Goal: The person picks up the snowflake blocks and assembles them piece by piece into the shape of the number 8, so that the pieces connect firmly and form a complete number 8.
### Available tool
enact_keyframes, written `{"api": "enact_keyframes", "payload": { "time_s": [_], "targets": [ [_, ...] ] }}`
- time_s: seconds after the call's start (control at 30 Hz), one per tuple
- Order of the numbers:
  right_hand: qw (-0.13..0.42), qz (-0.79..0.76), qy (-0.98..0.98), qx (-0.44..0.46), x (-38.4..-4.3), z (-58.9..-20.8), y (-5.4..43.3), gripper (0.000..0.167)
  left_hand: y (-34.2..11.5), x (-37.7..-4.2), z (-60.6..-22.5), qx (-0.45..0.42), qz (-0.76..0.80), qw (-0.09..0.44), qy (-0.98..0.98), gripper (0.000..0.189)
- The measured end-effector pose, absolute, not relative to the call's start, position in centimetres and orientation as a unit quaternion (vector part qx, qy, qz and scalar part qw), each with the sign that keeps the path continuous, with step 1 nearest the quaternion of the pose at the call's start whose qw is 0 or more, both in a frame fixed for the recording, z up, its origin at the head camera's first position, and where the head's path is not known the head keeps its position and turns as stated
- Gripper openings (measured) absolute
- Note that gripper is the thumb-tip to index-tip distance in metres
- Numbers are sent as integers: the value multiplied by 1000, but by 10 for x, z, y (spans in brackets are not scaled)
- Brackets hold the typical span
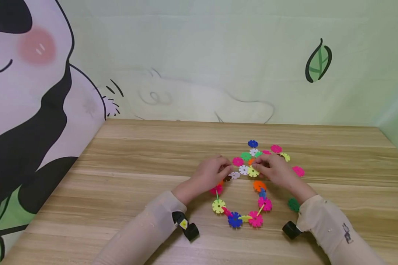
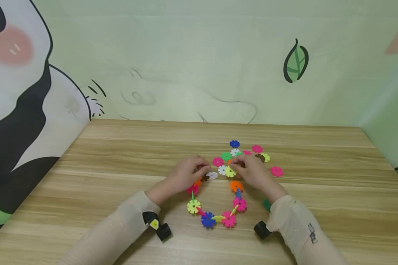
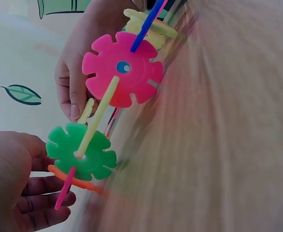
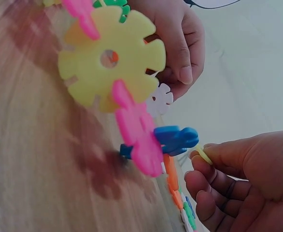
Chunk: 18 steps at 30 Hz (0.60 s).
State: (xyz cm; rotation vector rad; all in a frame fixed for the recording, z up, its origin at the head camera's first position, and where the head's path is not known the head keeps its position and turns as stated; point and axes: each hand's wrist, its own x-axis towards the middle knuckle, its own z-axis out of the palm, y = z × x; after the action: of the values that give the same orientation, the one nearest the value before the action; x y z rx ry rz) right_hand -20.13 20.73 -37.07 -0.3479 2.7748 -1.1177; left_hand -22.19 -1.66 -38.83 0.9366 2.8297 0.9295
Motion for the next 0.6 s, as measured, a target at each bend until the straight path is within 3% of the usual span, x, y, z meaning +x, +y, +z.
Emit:
{"api": "enact_keyframes", "payload": {
  "time_s": [0.6],
  "targets": [
    [81,-380,916,-105,-199,-370,204,20,-17,-222,-385,319,276,24,906,22]
  ]
}}
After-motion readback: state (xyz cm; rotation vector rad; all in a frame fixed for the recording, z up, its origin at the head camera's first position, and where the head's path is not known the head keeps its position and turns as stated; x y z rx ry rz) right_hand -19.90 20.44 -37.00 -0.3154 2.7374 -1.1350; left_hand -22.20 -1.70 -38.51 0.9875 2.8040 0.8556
